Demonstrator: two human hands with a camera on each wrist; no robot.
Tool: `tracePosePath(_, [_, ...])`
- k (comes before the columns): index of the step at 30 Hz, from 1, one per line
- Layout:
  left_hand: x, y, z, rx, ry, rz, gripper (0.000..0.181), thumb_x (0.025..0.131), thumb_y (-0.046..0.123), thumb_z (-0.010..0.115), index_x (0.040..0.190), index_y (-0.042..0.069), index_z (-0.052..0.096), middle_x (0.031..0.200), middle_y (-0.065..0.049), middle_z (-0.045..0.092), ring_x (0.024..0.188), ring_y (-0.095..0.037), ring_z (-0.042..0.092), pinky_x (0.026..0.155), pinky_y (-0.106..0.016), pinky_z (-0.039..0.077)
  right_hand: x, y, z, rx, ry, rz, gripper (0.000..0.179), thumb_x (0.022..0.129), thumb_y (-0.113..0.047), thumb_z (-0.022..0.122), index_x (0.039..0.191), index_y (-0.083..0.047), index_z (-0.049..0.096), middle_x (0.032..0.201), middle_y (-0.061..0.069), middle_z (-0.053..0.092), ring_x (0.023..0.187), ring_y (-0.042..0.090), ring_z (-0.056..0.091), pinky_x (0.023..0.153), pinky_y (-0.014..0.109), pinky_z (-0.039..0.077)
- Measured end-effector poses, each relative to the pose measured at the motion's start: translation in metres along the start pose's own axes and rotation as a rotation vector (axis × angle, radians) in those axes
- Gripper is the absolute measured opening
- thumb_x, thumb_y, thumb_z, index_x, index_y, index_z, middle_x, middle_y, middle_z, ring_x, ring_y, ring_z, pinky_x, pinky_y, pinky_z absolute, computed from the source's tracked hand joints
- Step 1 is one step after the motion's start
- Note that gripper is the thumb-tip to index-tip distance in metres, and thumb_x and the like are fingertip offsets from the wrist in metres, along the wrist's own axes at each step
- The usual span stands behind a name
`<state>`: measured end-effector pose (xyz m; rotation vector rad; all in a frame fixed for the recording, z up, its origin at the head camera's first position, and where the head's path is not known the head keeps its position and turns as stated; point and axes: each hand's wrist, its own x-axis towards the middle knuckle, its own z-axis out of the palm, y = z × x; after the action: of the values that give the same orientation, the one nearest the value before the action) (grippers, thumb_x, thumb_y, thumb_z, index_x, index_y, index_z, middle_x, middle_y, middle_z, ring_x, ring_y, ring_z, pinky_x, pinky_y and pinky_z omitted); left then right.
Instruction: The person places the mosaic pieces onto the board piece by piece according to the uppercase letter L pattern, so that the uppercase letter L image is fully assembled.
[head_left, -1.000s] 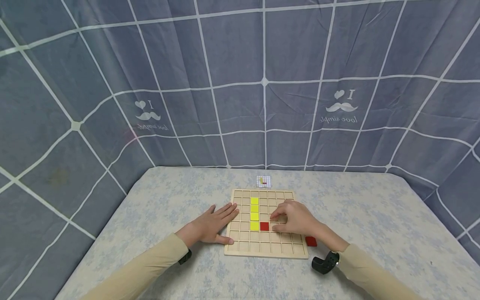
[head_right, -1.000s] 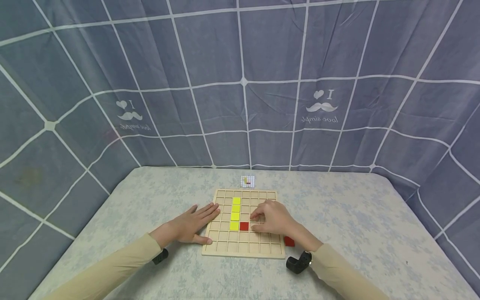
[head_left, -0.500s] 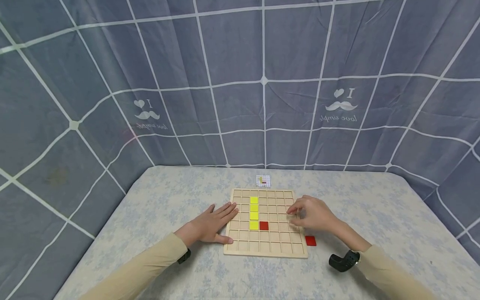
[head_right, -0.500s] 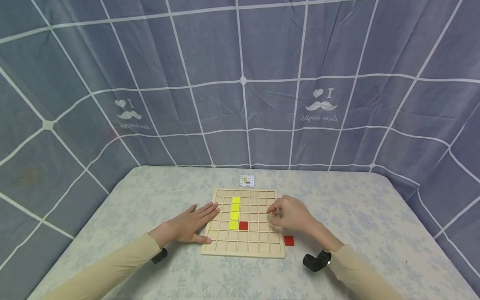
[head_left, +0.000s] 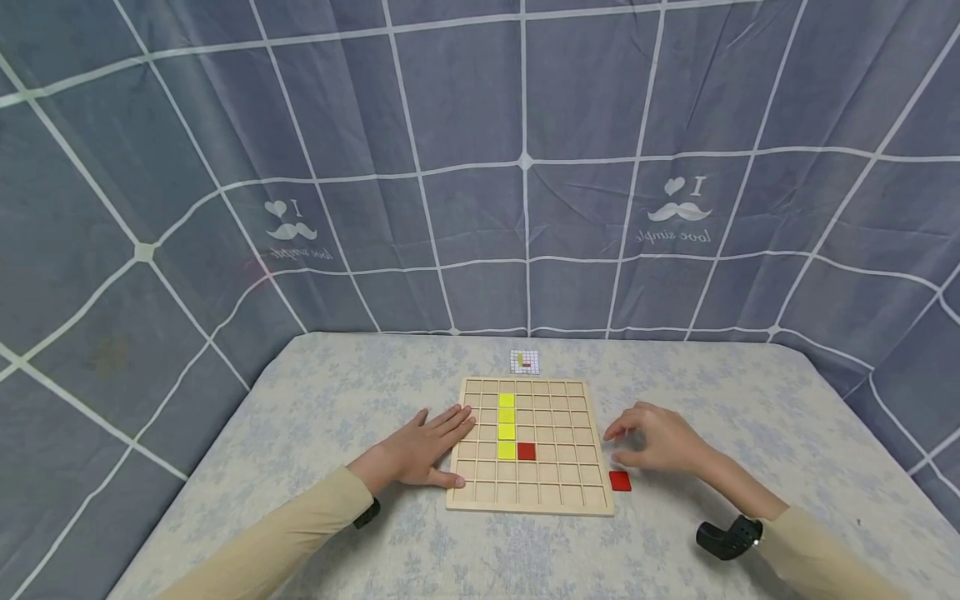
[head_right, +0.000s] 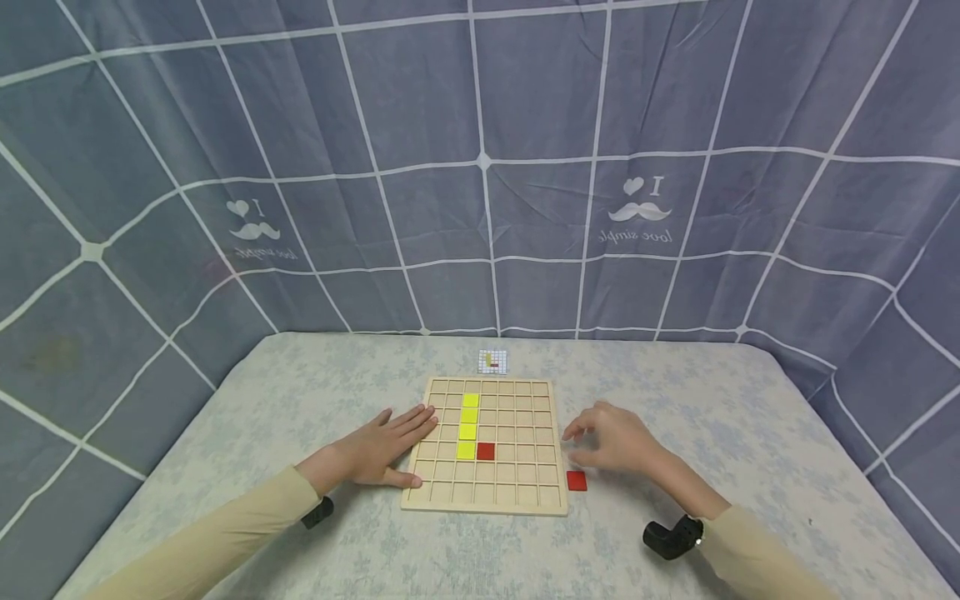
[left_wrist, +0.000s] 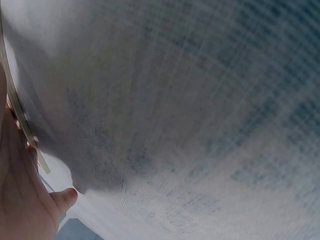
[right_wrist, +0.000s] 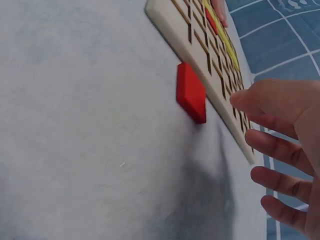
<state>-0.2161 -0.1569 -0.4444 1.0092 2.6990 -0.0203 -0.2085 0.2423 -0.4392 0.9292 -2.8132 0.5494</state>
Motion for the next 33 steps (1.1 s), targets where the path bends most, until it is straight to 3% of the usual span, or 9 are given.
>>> tracePosePath(5, [-0.001,-0.001,0.001,0.003,0.023,0.0,0.092,0.087,0.066,0.053,0.156,0.017,0.016,0.163,-0.003,0.011,0.151,-0.023,0.011,0.116,-0.059,0.019,-0.013,0.004,0.003,0.004,-0.011,0.016,0.015,0.077,-0.032,0.079,0.091,-0.03,0.073,0.086,-0.022,0.065,0.081,0.001,0.057,0.073,0.031,0.052])
tracePosePath(9, [-0.002,0.0,0.0,0.0,0.033,-0.009,0.092,0.087,0.066,0.054,0.156,0.018,0.018,0.163,-0.003,0.012,0.151,-0.024,0.011,0.116,-0.059,0.019,-0.022,0.006,0.004,0.036,-0.031,0.028,0.018,0.077,-0.037,0.079,0.093,-0.031,0.073,0.086,-0.022,0.063,0.08,-0.002,0.055,0.067,0.026,0.048])
tracePosePath(16, [-0.003,0.002,-0.001,-0.001,0.052,0.011,0.092,0.086,0.065,0.055,0.155,0.015,0.02,0.163,-0.005,0.015,0.15,-0.025,0.013,0.116,-0.059,0.02,-0.032,0.006,0.004,0.06,-0.085,0.067,0.023,0.073,-0.042,0.081,0.093,-0.034,0.072,0.085,-0.023,0.06,0.082,-0.004,0.052,0.068,0.026,0.048])
tracePosePath(26, [-0.002,0.002,-0.001,0.0,0.044,0.013,0.091,0.087,0.064,0.054,0.156,0.015,0.019,0.163,-0.005,0.013,0.151,-0.024,0.012,0.117,-0.058,0.019,-0.037,0.007,0.007,0.023,-0.049,-0.026,0.02,0.07,-0.034,0.084,0.086,-0.034,0.072,0.085,-0.025,0.061,0.084,-0.002,0.052,0.068,0.026,0.05])
tracePosePath(33, [-0.002,0.002,0.0,0.003,0.038,0.009,0.092,0.087,0.065,0.053,0.156,0.016,0.018,0.163,-0.004,0.013,0.151,-0.024,0.012,0.117,-0.057,0.019,-0.038,0.007,0.009,0.011,-0.033,-0.032,0.019,0.071,-0.031,0.083,0.085,-0.034,0.071,0.084,-0.025,0.059,0.082,-0.002,0.051,0.066,0.025,0.048])
